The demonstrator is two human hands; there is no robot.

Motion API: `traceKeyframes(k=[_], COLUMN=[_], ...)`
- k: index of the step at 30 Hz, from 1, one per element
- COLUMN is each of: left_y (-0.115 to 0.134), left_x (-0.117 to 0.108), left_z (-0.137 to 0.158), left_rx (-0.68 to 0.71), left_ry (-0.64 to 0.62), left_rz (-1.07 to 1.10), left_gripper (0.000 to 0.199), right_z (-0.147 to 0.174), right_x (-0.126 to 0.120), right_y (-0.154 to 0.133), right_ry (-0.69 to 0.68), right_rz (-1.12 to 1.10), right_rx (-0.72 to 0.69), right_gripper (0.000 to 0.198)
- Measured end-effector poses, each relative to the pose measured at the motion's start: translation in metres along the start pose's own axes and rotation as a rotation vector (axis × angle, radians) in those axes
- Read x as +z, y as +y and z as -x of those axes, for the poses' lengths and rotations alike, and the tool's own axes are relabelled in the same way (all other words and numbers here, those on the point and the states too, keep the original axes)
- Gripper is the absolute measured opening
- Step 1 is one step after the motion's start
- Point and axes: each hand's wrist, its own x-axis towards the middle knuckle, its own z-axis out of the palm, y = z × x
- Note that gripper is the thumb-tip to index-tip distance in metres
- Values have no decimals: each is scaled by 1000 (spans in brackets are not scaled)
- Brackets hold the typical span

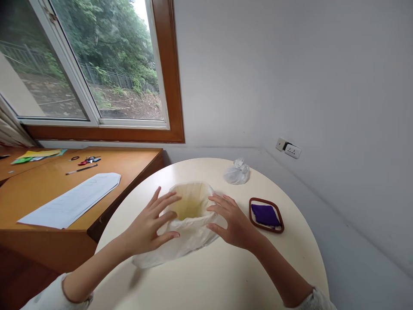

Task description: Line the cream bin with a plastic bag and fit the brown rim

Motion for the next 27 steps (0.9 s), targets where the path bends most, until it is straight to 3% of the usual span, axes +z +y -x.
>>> traceKeyframes(k=[4, 9, 14, 16, 20, 23, 27], left_y=[21, 28, 29, 31, 38, 43, 46], left_x=[4, 17, 24, 24, 25, 25, 27], left_z=[-3, -3, 0, 2, 5, 6, 7], left_rx=[93, 45, 53, 66, 97, 139, 180], left_ry=[128, 81, 52, 43, 56, 61, 60], left_rz=[21, -13, -10, -12, -39, -59, -82], left_gripper=[12, 12, 17, 19, 21, 22, 23], right_z=[8, 1, -38, -59, -99, -122, -136], right_x=[-6, -20, -35, -29, 13, 50, 76], right_y=[-3, -8, -27, -35, -42, -40, -37], right_ry=[-23, -47, -36, -220, -978, -1092, -1014], right_rz=[17, 18, -58, -31, 162, 189, 165], right_rx=[-51, -71, -39, -15, -19, -71, -140], right_gripper=[36, 37, 18, 21, 15, 13, 4])
